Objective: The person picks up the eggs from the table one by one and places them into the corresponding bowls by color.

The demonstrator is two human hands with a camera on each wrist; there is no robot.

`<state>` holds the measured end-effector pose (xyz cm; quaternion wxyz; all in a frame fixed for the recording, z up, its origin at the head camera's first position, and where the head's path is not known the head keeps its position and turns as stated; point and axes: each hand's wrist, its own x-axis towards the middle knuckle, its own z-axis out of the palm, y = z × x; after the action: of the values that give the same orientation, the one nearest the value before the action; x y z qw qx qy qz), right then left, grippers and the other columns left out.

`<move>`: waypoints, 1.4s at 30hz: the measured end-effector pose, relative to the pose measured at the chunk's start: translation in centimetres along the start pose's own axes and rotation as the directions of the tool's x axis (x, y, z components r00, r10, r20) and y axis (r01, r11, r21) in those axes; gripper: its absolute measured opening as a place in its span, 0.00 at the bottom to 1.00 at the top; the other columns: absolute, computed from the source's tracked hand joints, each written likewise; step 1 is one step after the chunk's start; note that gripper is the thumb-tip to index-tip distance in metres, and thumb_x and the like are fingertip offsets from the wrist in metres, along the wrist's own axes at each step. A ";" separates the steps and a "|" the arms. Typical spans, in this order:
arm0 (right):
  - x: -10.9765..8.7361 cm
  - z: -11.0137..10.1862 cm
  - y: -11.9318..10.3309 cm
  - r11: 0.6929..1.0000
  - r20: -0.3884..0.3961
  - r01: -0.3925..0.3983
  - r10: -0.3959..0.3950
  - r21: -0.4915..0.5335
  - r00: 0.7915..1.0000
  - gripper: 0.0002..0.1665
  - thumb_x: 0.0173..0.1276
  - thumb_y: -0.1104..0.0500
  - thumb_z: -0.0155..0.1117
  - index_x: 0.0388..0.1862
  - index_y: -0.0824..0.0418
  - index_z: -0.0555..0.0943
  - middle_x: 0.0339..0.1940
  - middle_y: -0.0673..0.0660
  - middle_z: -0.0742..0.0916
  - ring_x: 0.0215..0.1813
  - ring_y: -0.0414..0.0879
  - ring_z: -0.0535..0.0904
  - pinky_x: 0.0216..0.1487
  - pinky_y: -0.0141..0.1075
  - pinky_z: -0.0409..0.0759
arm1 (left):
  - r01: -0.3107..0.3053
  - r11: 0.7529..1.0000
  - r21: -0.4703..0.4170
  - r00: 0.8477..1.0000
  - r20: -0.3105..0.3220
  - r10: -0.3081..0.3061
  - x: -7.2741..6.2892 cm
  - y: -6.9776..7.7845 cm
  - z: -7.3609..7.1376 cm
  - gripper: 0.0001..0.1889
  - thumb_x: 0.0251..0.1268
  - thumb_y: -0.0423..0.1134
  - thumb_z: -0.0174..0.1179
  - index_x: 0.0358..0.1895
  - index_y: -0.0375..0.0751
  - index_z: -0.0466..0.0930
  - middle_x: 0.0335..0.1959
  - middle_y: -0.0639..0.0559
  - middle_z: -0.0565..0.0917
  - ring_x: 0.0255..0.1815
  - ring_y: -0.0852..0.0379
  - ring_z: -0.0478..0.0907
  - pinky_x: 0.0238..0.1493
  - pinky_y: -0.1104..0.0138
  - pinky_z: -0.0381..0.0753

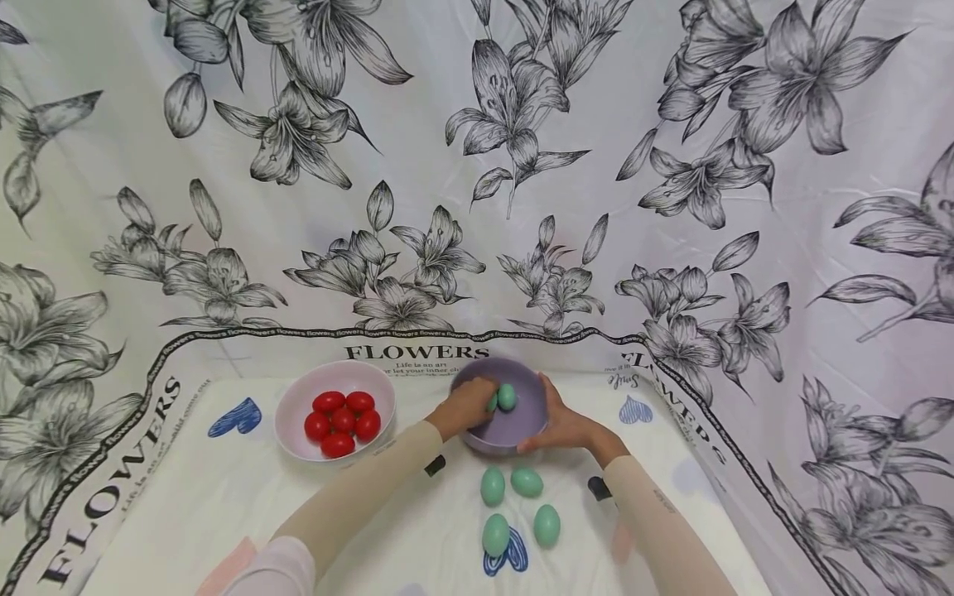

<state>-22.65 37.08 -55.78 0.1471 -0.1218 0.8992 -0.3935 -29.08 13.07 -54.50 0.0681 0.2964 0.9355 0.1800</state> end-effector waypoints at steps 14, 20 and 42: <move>0.2 -0.1 0.1 1.000 0.017 -0.005 0.005 0.025 1.000 0.92 0.51 0.43 0.89 0.86 0.56 0.23 0.87 0.70 0.39 0.85 0.70 0.47 0.81 0.66 0.55 | -0.035 0.999 0.002 0.999 0.008 0.035 0.5 -0.4 0.3 0.18 0.61 0.30 0.76 0.52 0.43 0.83 0.46 0.51 0.86 0.46 0.53 0.86 0.48 0.65 0.88; 0.2 0.0 0.0 1.000 0.015 0.002 -0.003 0.031 1.000 0.92 0.51 0.42 0.89 0.87 0.56 0.24 0.87 0.70 0.40 0.85 0.71 0.49 0.80 0.68 0.57 | -0.044 0.999 0.024 0.999 -0.004 0.044 0.2 -0.4 0.1 0.18 0.62 0.32 0.77 0.54 0.43 0.84 0.49 0.50 0.87 0.50 0.52 0.86 0.53 0.63 0.88; 0.2 -0.2 0.0 0.998 0.035 -0.010 0.008 0.056 0.999 0.91 0.53 0.44 0.88 0.86 0.55 0.22 0.86 0.71 0.41 0.84 0.71 0.50 0.79 0.66 0.59 | -0.271 0.955 -0.121 0.955 -0.162 0.250 -3.0 0.8 -4.4 0.44 0.68 0.45 0.75 0.82 0.37 0.63 0.82 0.42 0.66 0.79 0.47 0.69 0.78 0.57 0.70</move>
<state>-22.88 37.17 -55.73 0.1679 -0.1204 0.8857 -0.4158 -27.22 10.64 -50.10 -0.0035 0.3979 0.8754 0.2744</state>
